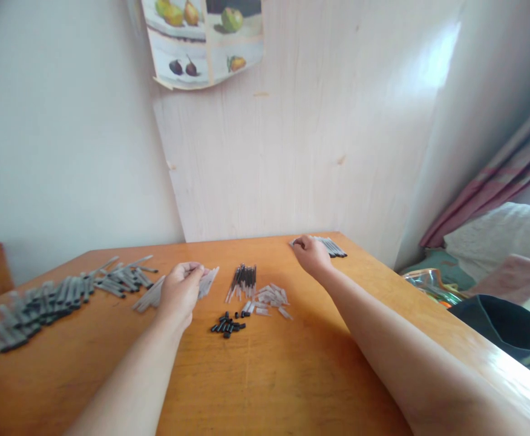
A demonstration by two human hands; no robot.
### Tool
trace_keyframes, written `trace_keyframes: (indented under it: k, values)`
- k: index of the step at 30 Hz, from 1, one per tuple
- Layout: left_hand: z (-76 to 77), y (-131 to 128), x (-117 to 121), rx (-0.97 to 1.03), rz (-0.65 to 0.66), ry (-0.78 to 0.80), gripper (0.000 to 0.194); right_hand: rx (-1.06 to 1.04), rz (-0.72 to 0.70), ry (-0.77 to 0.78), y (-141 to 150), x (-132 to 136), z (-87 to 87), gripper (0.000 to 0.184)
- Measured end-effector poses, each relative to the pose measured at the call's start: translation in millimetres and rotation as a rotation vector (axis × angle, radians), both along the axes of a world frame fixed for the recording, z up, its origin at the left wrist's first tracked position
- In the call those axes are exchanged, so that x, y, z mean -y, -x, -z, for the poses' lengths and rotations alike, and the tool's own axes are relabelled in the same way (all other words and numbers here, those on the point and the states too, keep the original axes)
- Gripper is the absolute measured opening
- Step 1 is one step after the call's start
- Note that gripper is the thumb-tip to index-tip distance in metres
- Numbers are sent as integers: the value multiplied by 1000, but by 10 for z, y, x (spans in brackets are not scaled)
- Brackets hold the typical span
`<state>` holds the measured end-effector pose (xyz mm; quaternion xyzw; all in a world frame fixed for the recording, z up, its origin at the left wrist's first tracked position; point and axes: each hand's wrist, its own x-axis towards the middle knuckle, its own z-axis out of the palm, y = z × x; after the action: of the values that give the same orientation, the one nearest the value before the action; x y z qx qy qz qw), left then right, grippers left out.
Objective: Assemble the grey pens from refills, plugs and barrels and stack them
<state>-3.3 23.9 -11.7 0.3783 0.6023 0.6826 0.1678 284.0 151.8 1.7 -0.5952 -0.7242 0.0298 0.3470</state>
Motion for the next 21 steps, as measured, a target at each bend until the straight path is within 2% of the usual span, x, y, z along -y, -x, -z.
trace_keyframes:
  k: [6,10,15,18,21]
  values:
    - [-21,118,-9,131,-20,-24,22,71,-270,52,397,156,-39,22]
    - [-55,182,-2,201,-71,-46,18,148,-386,131,728,358,-47,20]
    - [-101,235,6,320,-115,-96,17,298,-487,169,1140,606,-57,23]
    - [-117,246,10,392,-121,-113,18,376,-527,146,1353,714,-49,30]
    - [-132,241,25,420,-112,-64,18,460,-554,85,1533,791,-26,36]
